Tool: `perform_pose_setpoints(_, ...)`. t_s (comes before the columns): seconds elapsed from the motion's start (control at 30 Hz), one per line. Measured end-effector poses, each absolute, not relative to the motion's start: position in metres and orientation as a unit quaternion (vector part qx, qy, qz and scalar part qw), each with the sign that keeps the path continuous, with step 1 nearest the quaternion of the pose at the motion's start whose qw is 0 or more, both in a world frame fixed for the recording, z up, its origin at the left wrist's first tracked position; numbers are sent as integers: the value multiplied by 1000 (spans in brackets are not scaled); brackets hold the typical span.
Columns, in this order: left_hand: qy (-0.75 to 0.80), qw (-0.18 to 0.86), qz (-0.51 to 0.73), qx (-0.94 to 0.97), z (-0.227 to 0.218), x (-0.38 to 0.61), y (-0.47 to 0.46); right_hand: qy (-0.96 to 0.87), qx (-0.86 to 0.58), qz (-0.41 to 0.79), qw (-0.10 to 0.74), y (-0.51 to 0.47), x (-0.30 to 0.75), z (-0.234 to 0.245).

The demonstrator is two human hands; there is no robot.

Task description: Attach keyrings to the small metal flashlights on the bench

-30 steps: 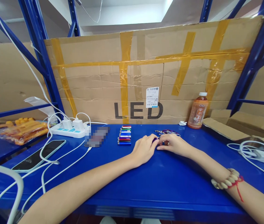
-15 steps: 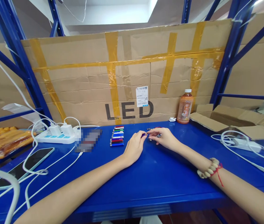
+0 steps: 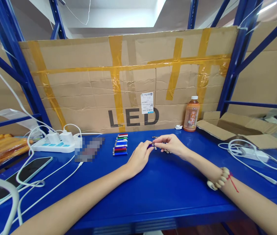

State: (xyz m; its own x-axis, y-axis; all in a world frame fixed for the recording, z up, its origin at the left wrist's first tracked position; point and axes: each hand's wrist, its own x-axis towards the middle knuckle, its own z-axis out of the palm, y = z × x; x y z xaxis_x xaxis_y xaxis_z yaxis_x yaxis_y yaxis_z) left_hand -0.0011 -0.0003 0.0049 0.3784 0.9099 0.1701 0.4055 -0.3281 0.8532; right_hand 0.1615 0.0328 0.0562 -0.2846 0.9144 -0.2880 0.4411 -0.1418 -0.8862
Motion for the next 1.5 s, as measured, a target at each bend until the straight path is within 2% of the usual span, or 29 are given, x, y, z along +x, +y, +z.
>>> perform_pose_setpoints(0.3,409,390,345,750,8,-4,-2,-550,-571,567,222,37,169,50)
perform_pose_setpoints(0.47,413,382,351,749,11,-3,-2,-593,-548,533,252,35,165,49)
perform_pose_setpoints(0.67,421,410,379,715,11,-2,-2,-702,-457,454,305,35,162,51)
perform_pose_setpoints(1.0,408,444,308,736,12,-2,-2,-777,-389,420,264,41,176,50)
perform_pose_setpoints(1.5,366,438,306,762,2,-4,0,-776,-379,431,263,36,175,52)
